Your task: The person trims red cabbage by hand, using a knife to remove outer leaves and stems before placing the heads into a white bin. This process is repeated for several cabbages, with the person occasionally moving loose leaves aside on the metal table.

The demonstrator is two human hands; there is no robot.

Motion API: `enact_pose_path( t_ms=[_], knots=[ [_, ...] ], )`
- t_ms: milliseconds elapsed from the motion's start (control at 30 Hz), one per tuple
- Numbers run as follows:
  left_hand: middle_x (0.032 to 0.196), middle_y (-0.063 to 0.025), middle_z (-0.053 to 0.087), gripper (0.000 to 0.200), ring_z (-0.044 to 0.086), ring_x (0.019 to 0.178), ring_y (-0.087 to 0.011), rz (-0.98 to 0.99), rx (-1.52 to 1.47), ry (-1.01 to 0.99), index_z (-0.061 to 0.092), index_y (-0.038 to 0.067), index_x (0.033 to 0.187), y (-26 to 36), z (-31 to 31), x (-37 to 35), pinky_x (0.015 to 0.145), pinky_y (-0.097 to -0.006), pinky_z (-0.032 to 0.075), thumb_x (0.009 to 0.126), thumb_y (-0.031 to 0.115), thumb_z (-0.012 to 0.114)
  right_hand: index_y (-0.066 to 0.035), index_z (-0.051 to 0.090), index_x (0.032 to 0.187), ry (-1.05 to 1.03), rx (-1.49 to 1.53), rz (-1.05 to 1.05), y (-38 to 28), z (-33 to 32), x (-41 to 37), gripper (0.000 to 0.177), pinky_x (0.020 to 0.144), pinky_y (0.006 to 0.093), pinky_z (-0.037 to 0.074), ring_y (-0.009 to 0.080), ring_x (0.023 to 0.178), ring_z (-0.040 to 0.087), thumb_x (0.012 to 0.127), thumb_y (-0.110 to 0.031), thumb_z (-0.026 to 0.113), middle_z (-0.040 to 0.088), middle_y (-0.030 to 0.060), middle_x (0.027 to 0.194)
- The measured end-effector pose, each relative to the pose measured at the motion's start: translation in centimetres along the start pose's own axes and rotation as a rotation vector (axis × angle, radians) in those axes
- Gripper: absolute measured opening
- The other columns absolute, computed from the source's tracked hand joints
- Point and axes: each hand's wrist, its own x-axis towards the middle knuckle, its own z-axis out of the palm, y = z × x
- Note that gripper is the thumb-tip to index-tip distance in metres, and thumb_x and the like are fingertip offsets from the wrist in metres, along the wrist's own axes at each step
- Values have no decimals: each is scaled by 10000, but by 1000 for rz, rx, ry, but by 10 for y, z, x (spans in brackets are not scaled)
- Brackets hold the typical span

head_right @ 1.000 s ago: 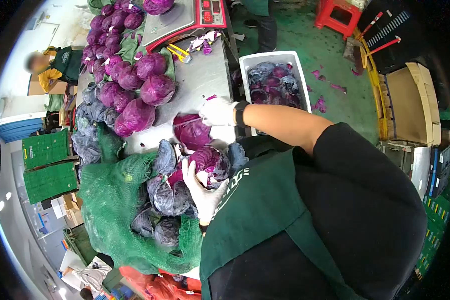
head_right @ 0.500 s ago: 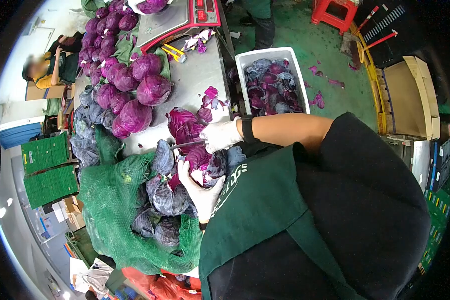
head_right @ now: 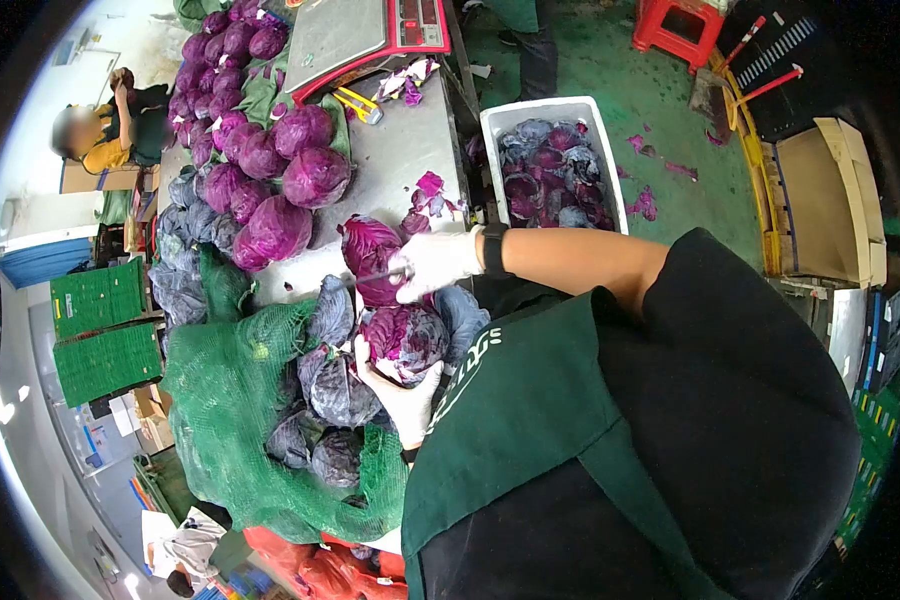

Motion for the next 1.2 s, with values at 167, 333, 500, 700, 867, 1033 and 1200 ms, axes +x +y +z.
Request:
enact_pose_path(
  t_ms=[167, 333, 500, 700, 867, 1033, 1200],
  knots=[
    [1501, -192, 293, 1131, 273, 1407, -332, -11, 0, -5, 269, 49, 1463, 8, -3, 0, 1183, -462, 180, 554, 175, 930, -60, 697, 1108, -129, 161, -96, 3, 8, 10, 397, 658, 358, 489, 207, 651, 601, 879, -385, 700, 709, 124, 829],
    [1498, -191, 294, 1154, 266, 1409, -324, -15, -16, -42, 254, 53, 1477, 2, -4, 1, 1185, -448, 175, 552, 183, 932, -53, 674, 912, -195, 75, -90, 2, 2, 14, 340, 598, 411, 436, 235, 566, 510, 904, -391, 644, 622, 152, 695],
    [1497, -169, 304, 1110, 300, 1391, -318, -15, -64, -28, 301, 41, 1431, 12, -4, 2, 1171, -446, 234, 537, 151, 948, -49, 591, 785, -34, 34, -163, 1, 9, 13, 407, 578, 413, 392, 269, 537, 445, 908, -435, 631, 543, 126, 619],
    [1513, -166, 289, 1126, 289, 1400, -315, -43, -105, -30, 288, 43, 1445, 15, -2, 2, 1174, -443, 229, 540, 151, 949, -25, 645, 885, -169, 196, -55, -1, 0, 14, 446, 601, 393, 425, 196, 592, 516, 889, -470, 667, 612, 112, 680],
    [1507, -175, 289, 1146, 269, 1409, -316, -27, -90, -43, 252, 43, 1474, 14, -2, 3, 1188, -443, 171, 529, 49, 902, -15, 628, 857, -137, 44, -135, 1, 2, 19, 369, 604, 407, 431, 213, 596, 522, 900, -380, 659, 590, 118, 671],
    [1469, -170, 326, 1112, 308, 1376, -305, -75, -115, 66, 288, 34, 1455, 5, -2, 1, 1169, -449, 223, 555, 164, 928, 16, 592, 852, 33, 223, 173, 35, 33, 23, 277, 592, 394, 455, 274, 604, 565, 860, -250, 668, 610, 141, 693],
    [1503, -204, 246, 1118, 269, 1397, -314, -241, -186, 258, 199, 9, 1502, 21, 25, 23, 1175, -457, 210, 619, 86, 880, -28, 615, 843, 156, -160, -183, 46, 27, 71, 173, 584, 405, 490, 325, 600, 583, 803, -194, 646, 602, 189, 720]
  ],
)
